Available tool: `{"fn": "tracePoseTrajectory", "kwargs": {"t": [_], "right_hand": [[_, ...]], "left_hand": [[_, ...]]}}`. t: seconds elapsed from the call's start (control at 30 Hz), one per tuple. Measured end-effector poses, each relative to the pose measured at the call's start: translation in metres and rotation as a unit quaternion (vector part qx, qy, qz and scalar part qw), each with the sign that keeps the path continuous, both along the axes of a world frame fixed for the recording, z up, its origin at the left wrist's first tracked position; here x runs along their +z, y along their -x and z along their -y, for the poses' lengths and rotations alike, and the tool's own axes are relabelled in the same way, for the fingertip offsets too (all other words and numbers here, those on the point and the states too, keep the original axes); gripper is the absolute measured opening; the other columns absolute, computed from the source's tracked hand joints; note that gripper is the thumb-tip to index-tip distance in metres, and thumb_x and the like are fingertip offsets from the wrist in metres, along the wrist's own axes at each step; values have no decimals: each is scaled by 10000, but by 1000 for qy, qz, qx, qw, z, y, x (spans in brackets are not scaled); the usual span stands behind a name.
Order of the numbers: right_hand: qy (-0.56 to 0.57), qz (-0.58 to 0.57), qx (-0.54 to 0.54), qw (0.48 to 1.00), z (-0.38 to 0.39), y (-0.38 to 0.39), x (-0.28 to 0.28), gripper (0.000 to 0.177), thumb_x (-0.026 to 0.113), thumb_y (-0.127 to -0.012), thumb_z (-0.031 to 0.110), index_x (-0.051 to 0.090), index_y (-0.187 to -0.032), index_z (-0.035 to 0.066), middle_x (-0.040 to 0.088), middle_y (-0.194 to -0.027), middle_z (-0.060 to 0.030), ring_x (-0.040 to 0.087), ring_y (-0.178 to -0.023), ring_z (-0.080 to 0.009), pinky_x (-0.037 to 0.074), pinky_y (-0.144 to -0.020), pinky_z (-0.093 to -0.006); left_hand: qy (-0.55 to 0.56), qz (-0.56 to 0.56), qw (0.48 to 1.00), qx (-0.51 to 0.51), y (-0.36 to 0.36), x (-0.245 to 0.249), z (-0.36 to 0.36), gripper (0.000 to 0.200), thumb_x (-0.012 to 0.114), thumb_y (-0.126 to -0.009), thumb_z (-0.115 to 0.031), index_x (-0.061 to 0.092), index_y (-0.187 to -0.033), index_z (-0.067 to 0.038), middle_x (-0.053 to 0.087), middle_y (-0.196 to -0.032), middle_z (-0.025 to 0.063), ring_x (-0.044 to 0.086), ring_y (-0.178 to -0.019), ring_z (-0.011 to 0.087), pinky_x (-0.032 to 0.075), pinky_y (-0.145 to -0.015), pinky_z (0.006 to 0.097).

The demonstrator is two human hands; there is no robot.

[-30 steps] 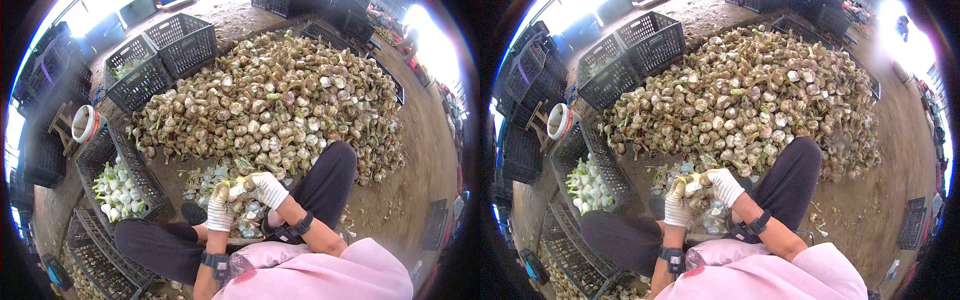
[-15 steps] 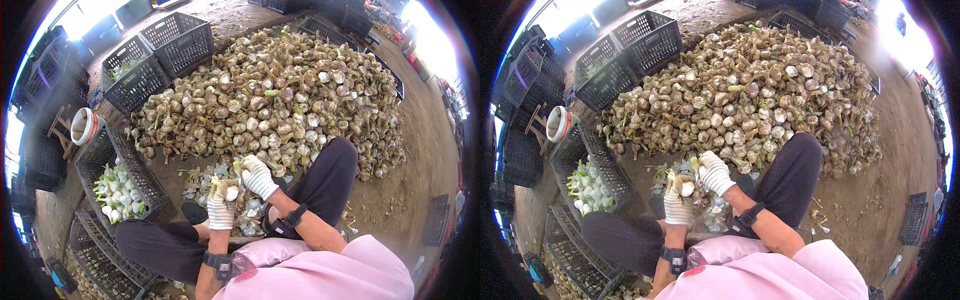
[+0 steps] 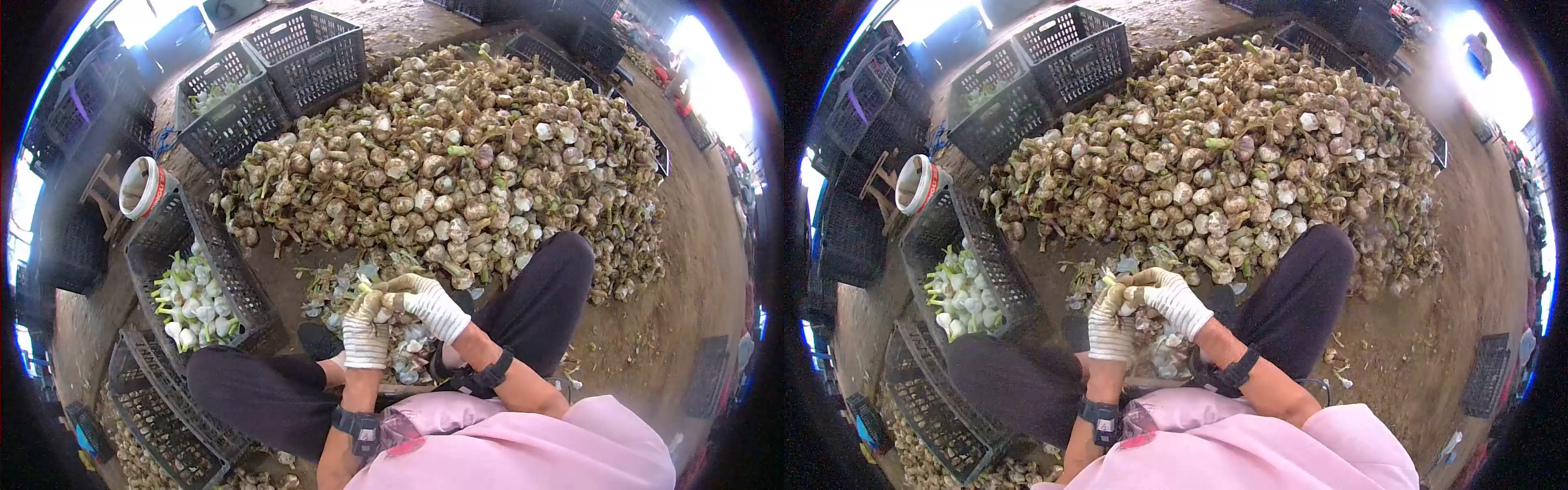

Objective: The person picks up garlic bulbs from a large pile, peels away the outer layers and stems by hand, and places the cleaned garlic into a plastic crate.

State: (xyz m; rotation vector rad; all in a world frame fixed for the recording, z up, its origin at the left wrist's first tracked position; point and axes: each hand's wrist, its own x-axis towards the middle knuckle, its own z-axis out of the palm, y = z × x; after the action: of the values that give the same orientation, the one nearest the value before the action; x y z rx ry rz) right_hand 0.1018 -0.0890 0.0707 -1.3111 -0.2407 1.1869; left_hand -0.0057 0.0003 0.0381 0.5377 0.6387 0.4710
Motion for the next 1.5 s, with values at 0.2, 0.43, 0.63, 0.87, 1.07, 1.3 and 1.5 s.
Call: {"fn": "tracePoseTrajectory", "kwargs": {"t": [0.2, 0.43, 0.63, 0.87, 1.07, 1.3, 1.5], "right_hand": [[-12, -104, -4, 995, 10, -8, -10, 319, 653, -780, 107, 612, -1082, 16, 650, -906, -49, 599, -721, -99, 505, -626, -234], [44, 221, -16, 974, 5, 8, -13, 377, 599, -746, 68, 575, -1117, 8, 642, -900, -99, 600, -759, -150, 500, -668, -276], [75, 332, -65, 938, -6, 10, -23, 297, 568, -733, 59, 608, -1024, 12, 658, -898, -137, 627, -792, -209, 497, -706, -301], [140, 402, 23, 905, -2, -18, -76, 209, 595, -721, 129, 658, -907, 58, 664, -834, -142, 634, -803, -268, 496, -742, -344], [155, 560, 152, 800, -7, 3, 12, 247, 609, -694, 180, 645, -914, 73, 610, -908, -138, 562, -944, -334, 445, -821, -415], [175, 560, 372, 720, 9, 14, -45, 250, 587, -738, 222, 635, -944, 88, 626, -896, -164, 612, -856, -343, 493, -713, -440], [-15, 324, 100, 941, -1, 7, -12, 505, 595, -737, 71, 521, -1236, 61, 613, -1048, -88, 580, -921, -156, 462, -814, -279]], "left_hand": [[35, -3, 999, 2, 2, -16, -2, 174, 593, -875, -102, 603, -1012, 5, 620, -898, 55, 592, -767, 116, 509, -698, 243], [-71, -70, 994, 53, -13, -11, 3, 119, 639, -843, -69, 604, -950, -32, 603, -860, 4, 557, -738, 83, 474, -650, 229], [-126, -69, 986, 85, -12, -5, 14, 117, 640, -837, -50, 597, -946, -51, 616, -850, 14, 570, -729, 95, 479, -650, 236], [-163, 14, 987, -4, 3, -8, -5, 270, 546, -922, -255, 584, -944, 11, 622, -956, 125, 598, -878, 175, 505, -800, 286], [74, 62, 993, 69, 5, -21, -9, 293, 571, -897, -319, 583, -842, -31, 624, -995, 155, 607, -914, 244, 508, -833, 342], [193, 147, 966, 94, 4, -17, -30, 412, 535, -893, -377, 579, -604, -87, 655, -873, 215, 591, -1003, 347, 469, -890, 520], [131, 111, 985, -28, 4, -1, -27, 416, 544, -889, -422, 604, -871, -11, 628, -843, 133, 611, -873, 228, 517, -827, 402]]}}
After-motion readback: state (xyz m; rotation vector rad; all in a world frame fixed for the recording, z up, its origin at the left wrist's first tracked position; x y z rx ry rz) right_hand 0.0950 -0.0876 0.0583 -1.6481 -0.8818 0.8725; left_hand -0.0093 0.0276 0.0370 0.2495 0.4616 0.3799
